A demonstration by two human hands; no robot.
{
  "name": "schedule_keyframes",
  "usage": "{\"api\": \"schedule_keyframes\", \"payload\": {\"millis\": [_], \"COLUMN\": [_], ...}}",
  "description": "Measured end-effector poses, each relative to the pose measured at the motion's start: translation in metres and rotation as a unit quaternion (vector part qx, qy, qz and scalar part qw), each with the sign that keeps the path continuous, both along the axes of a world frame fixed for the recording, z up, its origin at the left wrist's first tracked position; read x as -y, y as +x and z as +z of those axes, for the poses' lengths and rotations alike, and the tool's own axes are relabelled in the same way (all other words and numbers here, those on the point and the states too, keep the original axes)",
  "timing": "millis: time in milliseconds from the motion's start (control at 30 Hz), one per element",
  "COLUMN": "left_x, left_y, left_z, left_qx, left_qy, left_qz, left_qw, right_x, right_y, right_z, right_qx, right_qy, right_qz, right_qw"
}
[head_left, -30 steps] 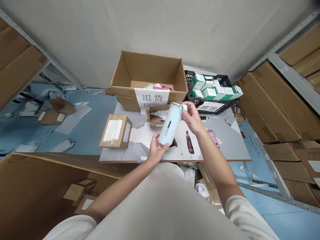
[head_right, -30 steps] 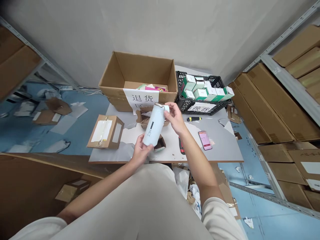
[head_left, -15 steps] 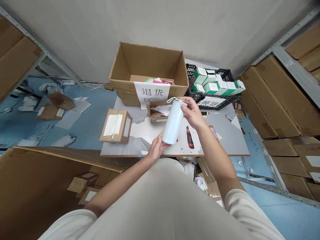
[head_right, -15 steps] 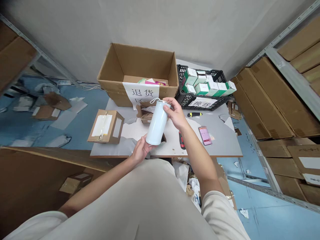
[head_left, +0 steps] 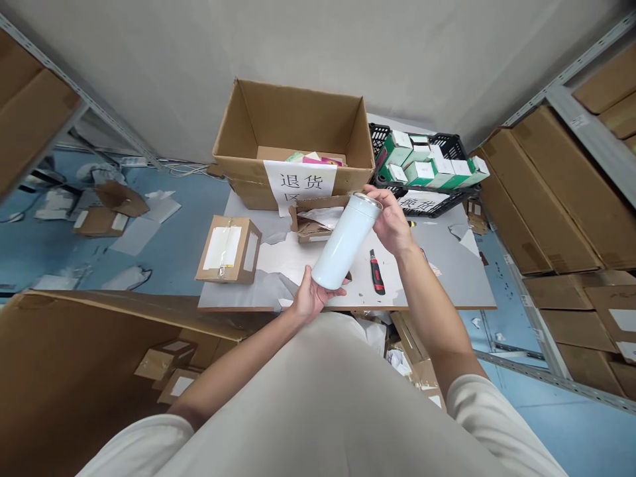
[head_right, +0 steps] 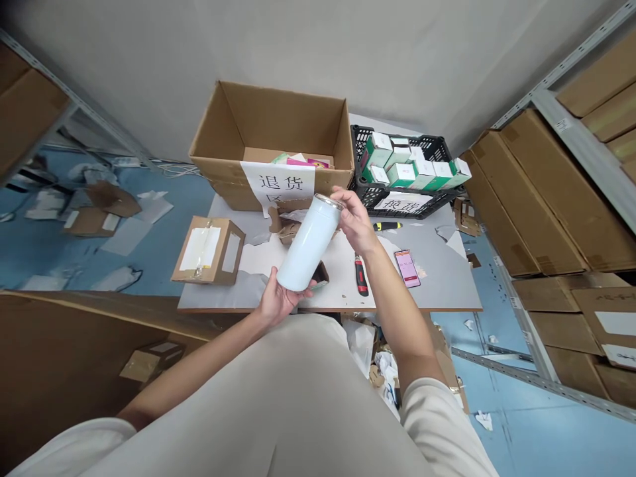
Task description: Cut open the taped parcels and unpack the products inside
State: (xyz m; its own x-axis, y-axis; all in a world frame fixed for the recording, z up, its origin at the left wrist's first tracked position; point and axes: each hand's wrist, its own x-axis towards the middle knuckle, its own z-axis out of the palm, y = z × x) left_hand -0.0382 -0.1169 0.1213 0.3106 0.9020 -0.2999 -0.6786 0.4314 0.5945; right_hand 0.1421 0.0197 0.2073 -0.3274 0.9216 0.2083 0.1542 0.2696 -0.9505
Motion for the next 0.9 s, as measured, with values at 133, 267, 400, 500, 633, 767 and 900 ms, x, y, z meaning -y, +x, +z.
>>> {"api": "schedule_keyframes", "payload": {"millis": [133, 267, 400, 500, 633, 767, 900], "left_x": [-0.001, -0.003, -0.001, -0.002, -0.014, -0.030, -0.034], "left_y": [0.005, 0.004, -0.016, -0.030, -0.025, -0.005, 0.004], "left_z": [0.000, -0.015, -0.036, -0.054, -0.081, -0.103, -0.107], "left_qx": [-0.019, -0.081, -0.249, -0.473, -0.615, -0.610, -0.595], "left_qy": [-0.014, 0.033, 0.129, 0.189, 0.233, 0.264, 0.277], "left_qz": [-0.014, -0.010, 0.016, 0.051, -0.039, -0.077, -0.069], "left_qw": [1.000, 0.996, 0.960, 0.859, 0.752, 0.743, 0.751], "right_x": [0.000, -0.006, -0.007, 0.005, 0.040, 0.075, 0.092], "right_y": [-0.006, -0.006, 0.011, 0.027, 0.036, 0.036, 0.031], "right_z": [-0.004, -0.012, -0.015, -0.024, -0.057, -0.095, -0.116], "right_qx": [-0.105, -0.104, -0.074, -0.039, -0.020, 0.001, 0.077], "right_qy": [-0.076, -0.073, 0.024, 0.115, 0.170, 0.180, 0.224], "right_qz": [-0.010, -0.030, -0.098, -0.164, -0.200, -0.183, -0.147], "right_qw": [0.992, 0.991, 0.992, 0.979, 0.965, 0.967, 0.960]}}
